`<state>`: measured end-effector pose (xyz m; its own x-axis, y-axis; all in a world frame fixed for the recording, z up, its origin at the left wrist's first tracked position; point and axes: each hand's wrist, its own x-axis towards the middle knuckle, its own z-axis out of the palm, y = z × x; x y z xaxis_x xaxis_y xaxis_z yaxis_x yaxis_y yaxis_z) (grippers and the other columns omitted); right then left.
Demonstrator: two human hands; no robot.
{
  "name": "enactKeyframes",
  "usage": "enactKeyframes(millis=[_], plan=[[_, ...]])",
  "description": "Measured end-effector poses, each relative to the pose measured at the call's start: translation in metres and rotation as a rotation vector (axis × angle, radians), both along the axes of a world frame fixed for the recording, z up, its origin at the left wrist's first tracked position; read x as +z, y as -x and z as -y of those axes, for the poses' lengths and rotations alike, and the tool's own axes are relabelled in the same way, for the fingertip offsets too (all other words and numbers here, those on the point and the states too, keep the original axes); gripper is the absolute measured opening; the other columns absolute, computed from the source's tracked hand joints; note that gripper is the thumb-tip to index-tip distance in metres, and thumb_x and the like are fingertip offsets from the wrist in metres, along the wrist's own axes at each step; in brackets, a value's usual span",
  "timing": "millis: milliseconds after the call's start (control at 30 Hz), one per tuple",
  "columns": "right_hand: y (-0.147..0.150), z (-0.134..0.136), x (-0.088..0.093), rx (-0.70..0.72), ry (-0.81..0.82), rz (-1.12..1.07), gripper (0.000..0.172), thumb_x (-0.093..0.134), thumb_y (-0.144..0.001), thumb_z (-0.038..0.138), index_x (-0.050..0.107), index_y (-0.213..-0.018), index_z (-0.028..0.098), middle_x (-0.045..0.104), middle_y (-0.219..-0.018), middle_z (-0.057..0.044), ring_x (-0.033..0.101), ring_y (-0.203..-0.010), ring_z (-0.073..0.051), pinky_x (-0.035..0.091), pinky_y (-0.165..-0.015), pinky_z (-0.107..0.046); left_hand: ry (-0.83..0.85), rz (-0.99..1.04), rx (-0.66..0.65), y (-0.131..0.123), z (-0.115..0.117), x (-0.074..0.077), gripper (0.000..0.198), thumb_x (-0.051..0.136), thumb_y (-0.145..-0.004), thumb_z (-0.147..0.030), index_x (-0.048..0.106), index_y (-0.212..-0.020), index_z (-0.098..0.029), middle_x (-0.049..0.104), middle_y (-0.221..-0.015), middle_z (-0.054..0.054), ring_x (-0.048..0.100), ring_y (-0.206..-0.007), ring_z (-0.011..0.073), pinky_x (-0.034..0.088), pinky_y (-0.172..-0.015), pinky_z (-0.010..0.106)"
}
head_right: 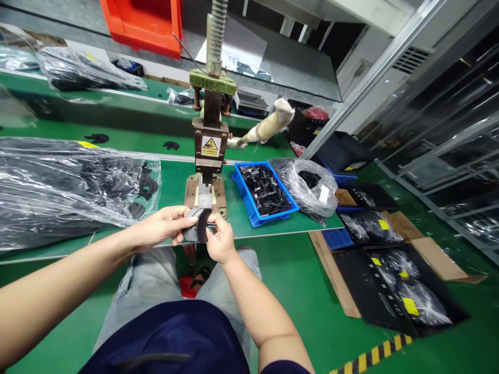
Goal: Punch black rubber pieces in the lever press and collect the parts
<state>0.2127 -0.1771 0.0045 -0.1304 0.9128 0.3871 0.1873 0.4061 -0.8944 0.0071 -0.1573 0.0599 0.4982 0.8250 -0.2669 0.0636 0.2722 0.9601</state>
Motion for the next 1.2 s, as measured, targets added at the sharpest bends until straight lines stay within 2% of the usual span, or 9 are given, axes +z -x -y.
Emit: enactKeyframes(millis=[133,233,333,567,700,767,867,1000,1200], plan=[[-0.015,-0.005,0.006,0.03,-0.104,0.136,0.017,0.068,-0.096,0.041,0.069,-0.099,0.024,0.077,-0.096,-0.007,0.073,-0.091,-0.022,0.06,-0.091,-0.04,-0.166,-0.143,0.074,0.008,-0.001,0.003,0.045,0.08,-0.083,-0.064,0.06,-0.083,-0.023,0.059,-0.068,-0.003,0.056,-0.055,0.0136,0.047,-0.051,0.026],[-0.021,-0.007,0.009,0.051,-0.23,0.294,0.013,0.065,-0.099,0.037,0.069,-0.1,0.024,0.078,-0.097,-0.009,0.073,-0.092,-0.023,0.061,-0.09,-0.042,-0.466,-0.321,0.276,0.01,0.004,0.004,0.035,0.078,-0.086,-0.056,0.065,-0.092,-0.024,0.065,-0.083,0.001,0.06,-0.074,0.0181,0.052,-0.067,0.029],[-0.021,-0.009,0.009,0.047,-0.334,0.438,0.014,0.06,-0.102,0.035,0.068,-0.103,0.024,0.078,-0.096,-0.009,0.072,-0.089,-0.023,0.061,-0.084,-0.041,-0.692,-0.457,0.253,0.006,0.008,0.004,0.029,0.075,-0.089,-0.052,0.066,-0.083,-0.025,0.064,-0.085,0.004,0.059,-0.085,0.022,0.051,-0.079,0.032],[-0.025,-0.007,0.017,0.129,-0.424,0.515,0.013,0.059,-0.104,0.033,0.069,-0.104,0.025,0.076,-0.09,-0.008,0.069,-0.082,-0.021,0.059,-0.078,-0.04,-0.414,-0.295,0.141,-0.002,-0.001,-0.018,0.046,0.067,-0.095,-0.058,0.055,-0.068,-0.023,0.05,-0.068,-0.002,0.046,-0.064,0.0152,0.039,-0.06,0.027],[-0.035,-0.005,0.025,0.143,-0.39,0.404,0.011,0.064,-0.102,0.03,0.071,-0.108,0.024,0.079,-0.094,-0.008,0.072,-0.084,-0.02,0.06,-0.079,-0.037,-0.32,-0.074,0.208,-0.007,0.001,-0.022,0.037,0.083,-0.084,-0.054,0.064,-0.096,-0.023,0.065,-0.089,0.0,0.06,-0.08,0.0162,0.051,-0.073,0.026],[-0.041,-0.005,0.031,0.173,-0.332,0.355,0.012,0.067,-0.101,0.03,0.073,-0.109,0.023,0.08,-0.096,-0.007,0.073,-0.086,-0.019,0.061,-0.08,-0.036,-0.19,0.071,0.12,-0.012,0.003,-0.023,0.045,0.085,-0.083,-0.054,0.065,-0.111,-0.024,0.07,-0.1,0.002,0.065,-0.087,0.0178,0.055,-0.076,0.028],[-0.051,-0.007,0.041,0.242,-0.123,0.355,0.015,0.067,-0.101,0.033,0.074,-0.109,0.023,0.08,-0.099,-0.006,0.074,-0.09,-0.018,0.061,-0.084,-0.035,-0.066,0.145,-0.026,-0.018,0.005,-0.029,0.046,0.082,-0.085,-0.059,0.067,-0.109,-0.023,0.07,-0.097,0.004,0.066,-0.081,0.0186,0.056,-0.067,0.029],[-0.067,-0.021,0.054,0.22,0.145,0.377,0.016,0.063,-0.101,0.031,0.073,-0.106,0.02,0.078,-0.094,-0.003,0.073,-0.085,-0.015,0.059,-0.079,-0.03,-0.155,0.043,0.015,-0.014,0.001,-0.053,0.041,0.078,-0.089,-0.062,0.067,-0.097,-0.023,0.066,-0.082,0.001,0.061,-0.072,0.0173,0.051,-0.066,0.028],[-0.102,-0.102,0.089,-0.1,0.079,0.816,0.014,0.061,-0.098,0.024,0.073,-0.103,0.021,0.079,-0.092,-0.001,0.069,-0.078,-0.014,0.056,-0.077,-0.027,-0.513,-0.321,-0.046,0.002,-0.002,-0.101,0.028,0.063,-0.102,-0.052,0.067,-0.091,-0.027,0.069,-0.079,0.002,0.065,-0.073,0.0216,0.049,-0.071,0.034]])
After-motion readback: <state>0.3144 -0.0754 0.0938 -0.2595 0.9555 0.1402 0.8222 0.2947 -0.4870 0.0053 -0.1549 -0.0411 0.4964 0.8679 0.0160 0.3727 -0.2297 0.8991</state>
